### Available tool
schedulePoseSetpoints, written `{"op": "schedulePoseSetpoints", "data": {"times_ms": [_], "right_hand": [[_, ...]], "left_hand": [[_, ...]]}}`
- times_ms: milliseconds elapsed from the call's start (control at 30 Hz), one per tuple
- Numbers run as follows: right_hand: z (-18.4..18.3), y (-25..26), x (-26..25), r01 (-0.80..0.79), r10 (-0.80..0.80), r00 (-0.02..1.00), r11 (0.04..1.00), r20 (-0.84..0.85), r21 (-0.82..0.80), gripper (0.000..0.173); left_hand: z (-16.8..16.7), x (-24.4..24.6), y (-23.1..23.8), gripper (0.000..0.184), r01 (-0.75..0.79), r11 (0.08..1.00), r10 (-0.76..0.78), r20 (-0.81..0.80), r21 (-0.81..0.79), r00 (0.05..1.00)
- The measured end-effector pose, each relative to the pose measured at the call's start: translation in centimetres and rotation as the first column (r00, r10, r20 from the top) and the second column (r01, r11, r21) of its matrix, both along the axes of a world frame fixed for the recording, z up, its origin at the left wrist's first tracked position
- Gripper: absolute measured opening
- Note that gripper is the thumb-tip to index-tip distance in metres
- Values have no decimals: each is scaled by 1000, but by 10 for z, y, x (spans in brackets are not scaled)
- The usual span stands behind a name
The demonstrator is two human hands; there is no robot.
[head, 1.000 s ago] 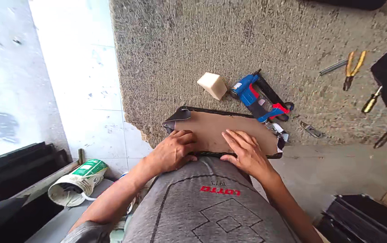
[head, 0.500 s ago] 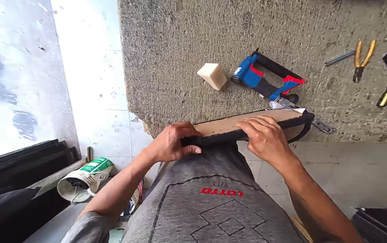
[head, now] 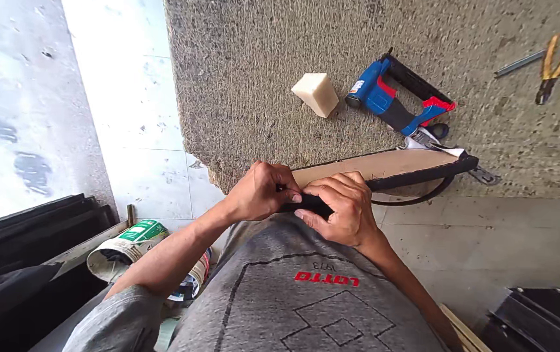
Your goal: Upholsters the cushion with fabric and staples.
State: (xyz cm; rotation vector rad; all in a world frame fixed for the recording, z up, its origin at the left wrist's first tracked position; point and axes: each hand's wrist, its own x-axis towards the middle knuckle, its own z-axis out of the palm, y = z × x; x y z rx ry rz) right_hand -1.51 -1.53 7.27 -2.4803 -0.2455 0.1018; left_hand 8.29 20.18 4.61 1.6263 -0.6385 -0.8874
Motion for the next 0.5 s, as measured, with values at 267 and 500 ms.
{"op": "schedulePoseSetpoints", "data": {"times_ms": [267,500], "right_hand": [[17,10,10,177,-164,940,984,-298,17,32],[24,4,33,275,-269,789,959,-552,-75,23]], "left_hand": [[-7,-35,1,20,-264,964,263,-74,-4,962],[-7,-25,4,25,-103,989,116,-133,103,984]]}}
